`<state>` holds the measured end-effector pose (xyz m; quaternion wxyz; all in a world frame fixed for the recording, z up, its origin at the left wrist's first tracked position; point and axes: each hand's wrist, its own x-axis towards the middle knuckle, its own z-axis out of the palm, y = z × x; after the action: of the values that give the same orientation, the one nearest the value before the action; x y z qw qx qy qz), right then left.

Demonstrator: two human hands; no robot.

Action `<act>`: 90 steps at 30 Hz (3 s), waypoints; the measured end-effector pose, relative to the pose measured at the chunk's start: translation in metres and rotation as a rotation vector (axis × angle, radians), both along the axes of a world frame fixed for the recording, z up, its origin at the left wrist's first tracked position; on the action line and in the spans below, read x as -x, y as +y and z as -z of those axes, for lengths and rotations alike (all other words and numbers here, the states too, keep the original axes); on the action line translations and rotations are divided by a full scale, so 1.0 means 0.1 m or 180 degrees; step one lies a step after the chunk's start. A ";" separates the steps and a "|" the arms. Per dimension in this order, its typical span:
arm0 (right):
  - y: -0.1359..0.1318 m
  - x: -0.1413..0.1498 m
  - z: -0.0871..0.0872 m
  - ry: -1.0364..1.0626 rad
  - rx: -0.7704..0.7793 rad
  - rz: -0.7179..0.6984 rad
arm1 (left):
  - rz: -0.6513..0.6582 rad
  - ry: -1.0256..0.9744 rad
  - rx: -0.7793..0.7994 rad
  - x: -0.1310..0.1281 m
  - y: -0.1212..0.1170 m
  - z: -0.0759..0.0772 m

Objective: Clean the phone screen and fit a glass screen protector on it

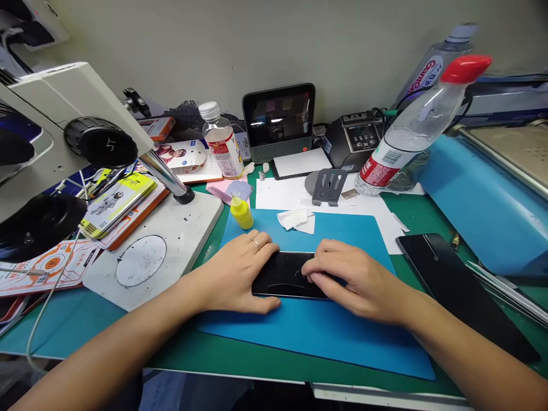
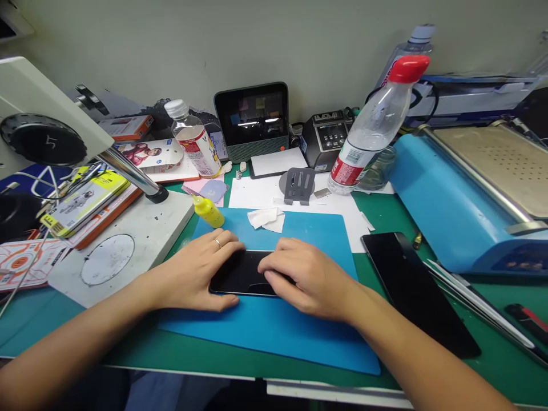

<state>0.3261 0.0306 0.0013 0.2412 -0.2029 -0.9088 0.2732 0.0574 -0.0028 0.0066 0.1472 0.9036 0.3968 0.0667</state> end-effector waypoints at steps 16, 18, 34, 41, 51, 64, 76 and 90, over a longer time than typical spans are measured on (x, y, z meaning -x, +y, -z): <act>-0.05 -0.03 -0.04 -0.0155 0.0128 -0.0059 | 0.0173 0.0208 -0.0455 -0.06 0.02 0.02; -0.01 -0.04 -0.02 0.0012 -0.0144 0.0208 | 0.0205 0.0238 -0.0506 -0.08 0.02 0.02; 0.19 0.11 0.22 -0.0317 -0.0194 0.1131 | -0.0158 0.0108 -0.0706 -0.04 0.03 0.03; 0.10 0.08 0.08 0.0767 0.0003 0.0848 | -0.0172 -0.0286 -0.0956 -0.05 0.01 0.06; 0.06 0.11 0.04 0.0865 -0.0215 0.1034 | 0.0121 -0.0715 -0.1251 -0.07 0.01 0.08; 0.02 0.13 0.10 0.0690 -0.0333 0.0898 | -0.0420 -0.1392 -0.1799 0.02 -0.02 -0.05; 0.00 0.08 0.08 0.0601 -0.0564 0.0825 | -0.0087 0.0022 -0.0846 0.15 -0.83 0.19; 0.01 0.10 0.11 0.0398 -0.0507 0.0819 | -0.0880 0.0570 -0.0525 -0.07 -1.10 0.19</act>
<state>0.3163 0.0313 -0.0098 0.3457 -0.2804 -0.8774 0.1792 0.0644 -0.1124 -0.0121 0.0262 0.8517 0.5219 0.0378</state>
